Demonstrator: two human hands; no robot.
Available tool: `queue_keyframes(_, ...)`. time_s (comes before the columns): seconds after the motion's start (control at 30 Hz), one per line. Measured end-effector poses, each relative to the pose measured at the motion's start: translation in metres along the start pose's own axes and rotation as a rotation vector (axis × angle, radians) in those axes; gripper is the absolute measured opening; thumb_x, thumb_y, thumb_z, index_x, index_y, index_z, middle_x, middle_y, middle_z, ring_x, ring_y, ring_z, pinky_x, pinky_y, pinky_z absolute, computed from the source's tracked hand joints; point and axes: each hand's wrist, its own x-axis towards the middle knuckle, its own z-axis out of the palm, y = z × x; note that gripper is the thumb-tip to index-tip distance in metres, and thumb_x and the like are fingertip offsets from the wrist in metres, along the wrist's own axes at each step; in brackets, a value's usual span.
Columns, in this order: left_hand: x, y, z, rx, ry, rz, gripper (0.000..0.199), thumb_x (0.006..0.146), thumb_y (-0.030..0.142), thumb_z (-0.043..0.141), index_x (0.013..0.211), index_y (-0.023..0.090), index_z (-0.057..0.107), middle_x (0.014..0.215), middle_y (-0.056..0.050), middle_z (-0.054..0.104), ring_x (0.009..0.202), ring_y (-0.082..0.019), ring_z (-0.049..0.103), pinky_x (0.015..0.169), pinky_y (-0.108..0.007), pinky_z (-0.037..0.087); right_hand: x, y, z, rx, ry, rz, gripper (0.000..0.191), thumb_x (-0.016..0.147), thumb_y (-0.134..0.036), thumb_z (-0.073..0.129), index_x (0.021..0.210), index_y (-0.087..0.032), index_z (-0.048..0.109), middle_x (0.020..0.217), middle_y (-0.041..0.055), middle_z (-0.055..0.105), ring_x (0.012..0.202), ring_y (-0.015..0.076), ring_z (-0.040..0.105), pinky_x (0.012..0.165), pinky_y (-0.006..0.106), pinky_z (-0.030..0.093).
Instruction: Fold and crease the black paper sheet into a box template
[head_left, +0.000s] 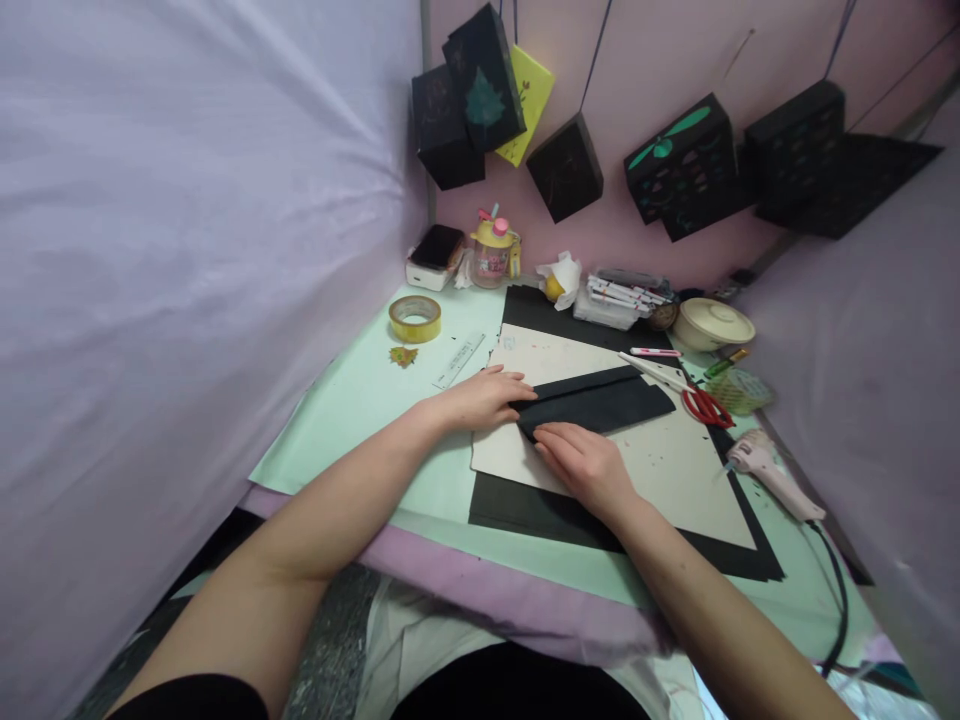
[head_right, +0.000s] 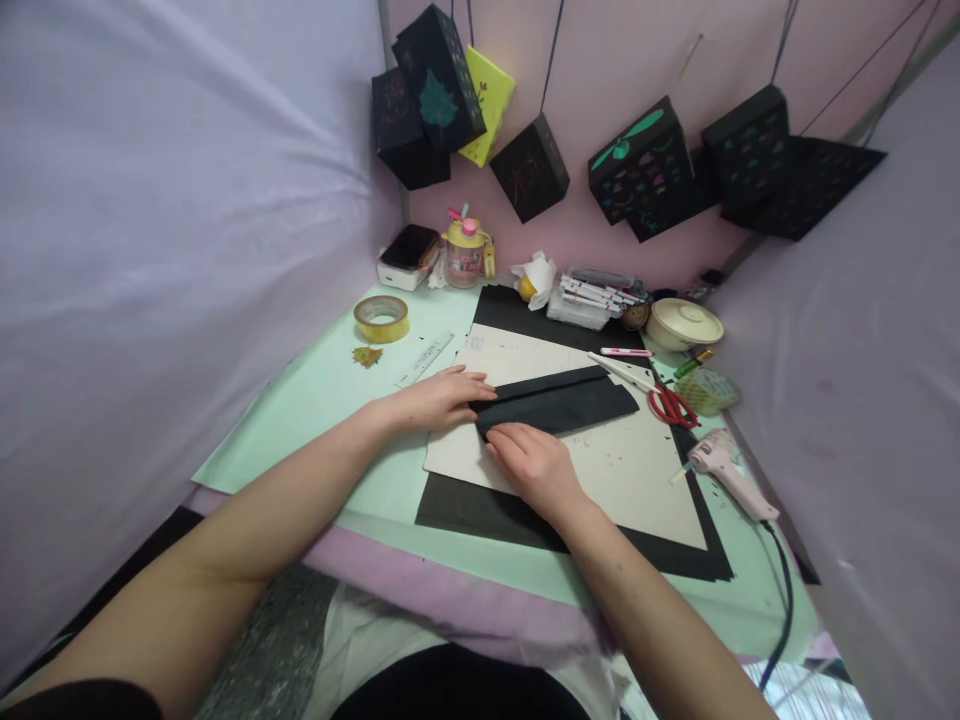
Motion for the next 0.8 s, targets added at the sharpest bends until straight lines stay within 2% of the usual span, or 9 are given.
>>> queue_keyframes(0.17,-0.002,0.015,-0.002,-0.099,0.151,0.172,0.047,0.080,0.027,0.068,0.125,0.022,0.057,0.126,-0.007,0.064,0.125,-0.023,0.052,0.116,-0.047,0.019,0.002,0.005,-0.012,0.023,0.211,0.071,0.021,0.088,-0.013,0.056,0.106,-0.019,0.065,0.097,0.0083,0.073,0.090,0.0200,0.068,0.081,0.035,0.055)
queue_keyframes(0.27,-0.003,0.026,-0.001,-0.177,0.235,0.238,0.045,0.081,0.031,0.066,0.125,0.022,0.057,0.120,-0.006,0.067,0.114,-0.020,0.061,0.115,-0.045,0.025,0.003,0.010,-0.018,0.035,0.308,0.105,0.024,0.087,-0.011,0.055,0.108,-0.021,0.063,0.097,0.0081,0.072,0.092,0.0202,0.067,0.085,0.037,0.054)
queue_keyframes(0.37,-0.002,0.039,0.006,-0.222,0.370,0.242,0.050,0.078,0.036,0.070,0.124,0.022,0.058,0.117,-0.007,0.069,0.107,-0.021,0.065,0.110,-0.042,0.035,0.008,0.012,-0.024,0.067,0.379,0.152,0.025,0.087,-0.010,0.055,0.108,-0.022,0.062,0.096,0.0077,0.071,0.092,0.0202,0.065,0.084,0.038,0.054)
queue_keyframes(0.43,0.000,0.045,0.012,-0.218,0.507,0.203,0.047,0.078,0.038,0.071,0.120,0.021,0.061,0.114,-0.008,0.070,0.104,-0.022,0.066,0.101,-0.037,0.045,0.015,0.011,-0.028,0.094,0.395,0.174,0.024,0.088,-0.010,0.054,0.108,-0.022,0.062,0.095,0.0076,0.070,0.090,0.0199,0.065,0.082,0.038,0.053)
queue_keyframes(0.47,0.001,0.048,0.015,-0.216,0.580,0.177,0.038,0.081,0.036,0.069,0.115,0.020,0.064,0.109,-0.007,0.072,0.101,-0.021,0.067,0.094,-0.034,0.049,0.019,0.010,-0.031,0.106,0.392,0.177,0.023,0.088,-0.010,0.054,0.107,-0.021,0.062,0.094,0.0074,0.069,0.089,0.0197,0.064,0.080,0.037,0.053)
queue_keyframes(0.53,0.003,0.051,0.020,-0.223,0.724,0.136,0.020,0.087,0.027,0.062,0.104,0.020,0.069,0.098,-0.005,0.074,0.091,-0.018,0.070,0.084,-0.029,0.053,0.028,0.008,-0.036,0.122,0.374,0.159,0.022,0.089,-0.011,0.053,0.106,-0.021,0.062,0.092,0.0071,0.069,0.089,0.0197,0.064,0.080,0.037,0.052)
queue_keyframes(0.6,0.004,0.053,0.021,-0.244,0.835,0.108,0.014,0.089,0.022,0.060,0.097,0.020,0.071,0.092,-0.004,0.075,0.084,-0.016,0.071,0.080,-0.028,0.054,0.037,0.007,-0.041,0.115,0.348,0.127,0.021,0.089,-0.014,0.055,0.108,-0.022,0.060,0.094,0.0073,0.069,0.092,0.0210,0.063,0.084,0.039,0.051)
queue_keyframes(0.7,0.002,0.052,0.019,-0.275,0.923,0.090,0.011,0.087,0.020,0.063,0.093,0.020,0.072,0.089,-0.004,0.076,0.082,-0.016,0.071,0.079,-0.027,0.055,0.047,0.007,-0.047,0.087,0.316,0.101,0.024,0.086,-0.019,0.063,0.110,-0.022,0.060,0.098,0.0077,0.068,0.096,0.0230,0.062,0.087,0.041,0.049)
queue_keyframes(0.8,0.001,0.053,0.017,-0.287,0.954,0.104,0.009,0.084,0.019,0.067,0.091,0.019,0.073,0.087,-0.004,0.076,0.080,-0.015,0.071,0.078,-0.026,0.055,0.051,0.008,-0.050,0.107,0.308,0.121,0.019,0.085,-0.017,0.063,0.103,-0.023,0.061,0.093,0.0057,0.068,0.091,0.0213,0.062,0.084,0.039,0.050)
